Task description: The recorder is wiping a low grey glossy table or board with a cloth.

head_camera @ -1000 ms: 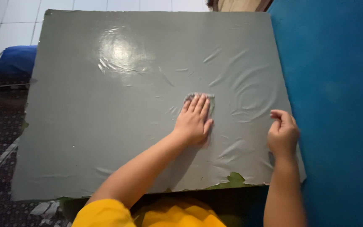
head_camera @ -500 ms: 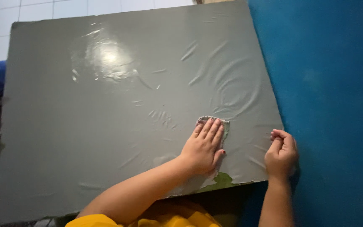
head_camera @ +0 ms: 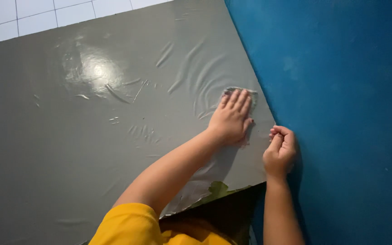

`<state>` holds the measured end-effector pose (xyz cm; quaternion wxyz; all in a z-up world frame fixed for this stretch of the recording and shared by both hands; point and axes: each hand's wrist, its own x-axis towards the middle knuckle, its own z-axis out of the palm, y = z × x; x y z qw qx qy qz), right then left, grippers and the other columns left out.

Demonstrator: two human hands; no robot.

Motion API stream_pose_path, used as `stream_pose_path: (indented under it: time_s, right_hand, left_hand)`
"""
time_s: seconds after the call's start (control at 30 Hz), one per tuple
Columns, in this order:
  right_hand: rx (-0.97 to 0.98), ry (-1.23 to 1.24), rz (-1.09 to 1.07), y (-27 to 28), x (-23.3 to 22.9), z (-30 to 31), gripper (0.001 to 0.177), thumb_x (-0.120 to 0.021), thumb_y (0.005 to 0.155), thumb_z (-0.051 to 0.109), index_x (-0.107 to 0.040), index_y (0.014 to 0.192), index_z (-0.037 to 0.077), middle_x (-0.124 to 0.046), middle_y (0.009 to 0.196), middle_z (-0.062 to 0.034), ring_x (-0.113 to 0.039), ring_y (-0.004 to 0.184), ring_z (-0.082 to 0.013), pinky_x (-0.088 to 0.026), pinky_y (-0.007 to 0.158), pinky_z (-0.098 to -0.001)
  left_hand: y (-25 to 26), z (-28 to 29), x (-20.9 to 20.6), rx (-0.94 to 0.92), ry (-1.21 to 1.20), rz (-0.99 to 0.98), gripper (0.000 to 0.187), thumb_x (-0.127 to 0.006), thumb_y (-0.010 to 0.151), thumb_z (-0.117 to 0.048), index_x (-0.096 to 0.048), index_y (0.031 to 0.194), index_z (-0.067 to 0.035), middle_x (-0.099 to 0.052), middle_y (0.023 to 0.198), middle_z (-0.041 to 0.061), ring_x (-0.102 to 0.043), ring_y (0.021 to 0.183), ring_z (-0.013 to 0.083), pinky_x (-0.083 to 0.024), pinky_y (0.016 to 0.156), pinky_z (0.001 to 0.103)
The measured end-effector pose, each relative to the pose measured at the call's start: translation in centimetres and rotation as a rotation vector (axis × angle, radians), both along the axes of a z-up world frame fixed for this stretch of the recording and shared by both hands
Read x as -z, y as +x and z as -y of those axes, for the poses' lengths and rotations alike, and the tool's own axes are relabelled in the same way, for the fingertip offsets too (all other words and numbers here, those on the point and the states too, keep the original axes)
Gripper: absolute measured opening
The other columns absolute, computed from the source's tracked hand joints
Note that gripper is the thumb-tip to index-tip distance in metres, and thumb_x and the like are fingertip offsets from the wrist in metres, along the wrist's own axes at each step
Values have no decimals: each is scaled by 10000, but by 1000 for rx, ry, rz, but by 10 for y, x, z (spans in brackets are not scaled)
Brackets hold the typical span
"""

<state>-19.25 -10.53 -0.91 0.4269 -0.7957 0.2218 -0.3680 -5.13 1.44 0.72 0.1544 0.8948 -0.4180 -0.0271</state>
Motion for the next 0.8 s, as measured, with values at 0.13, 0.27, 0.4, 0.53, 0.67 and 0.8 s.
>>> stream_pose_path:
  time_s: [0.13, 0.27, 0.4, 0.53, 0.67, 0.8]
  right_hand:
    - [12, 10, -10, -4, 7, 4, 178, -486, 1099, 29, -663, 1107, 6, -689, 1018, -70, -647, 897, -139, -550, 806, -267]
    - [0, 52, 3, -4, 8, 6, 190, -474, 1091, 26, -661, 1120, 12, -685, 1032, -68, -630, 903, -137, -546, 824, -265]
    - [-43, 65, 56, -2, 9, 6, 179, -472, 1099, 23, -649, 1125, 13, -676, 1041, -67, -629, 920, -137, -539, 833, -268]
    - [-28, 30, 10, 0, 0, 2, 195, -460, 1095, 12, -655, 1099, 19, -684, 1025, -63, -630, 891, -145, -547, 817, -274]
    - [-28, -36, -34, 2, 0, 5, 183, -477, 1082, 11, -660, 1089, 14, -686, 1012, -69, -643, 885, -152, -552, 811, -279]
    - [-43, -52, -34, 3, 6, 9, 189, -470, 1080, 11, -659, 1081, 6, -693, 1009, -85, -641, 876, -168, -543, 809, -284]
  left_hand:
    - [-41, -15, -21, 97, -17, 30, 711, -416, 981, -430, -341, 1530, 16, -265, 1625, 201, -199, 1518, 358, -134, 1218, 509]
    - [-86, -40, -13, 217, -120, 12, 681, -453, 993, -418, -461, 1526, 5, -370, 1635, 178, -321, 1529, 338, -207, 1273, 514]
    - [-94, -56, -7, 225, -206, -30, 694, -447, 993, -419, -447, 1532, 19, -368, 1639, 205, -339, 1531, 351, -216, 1274, 518]
    - [-65, -33, -13, 137, -147, -58, 704, -431, 991, -425, -387, 1539, 15, -337, 1628, 210, -300, 1520, 366, -190, 1223, 541]
    - [-51, -4, -6, -29, -39, 46, 723, -402, 979, -431, -326, 1544, 13, -288, 1644, 199, -262, 1539, 352, -177, 1240, 518]
    - [-70, -11, -7, 14, -55, 26, 710, -408, 974, -436, -354, 1531, 0, -299, 1642, 197, -269, 1528, 357, -177, 1234, 517]
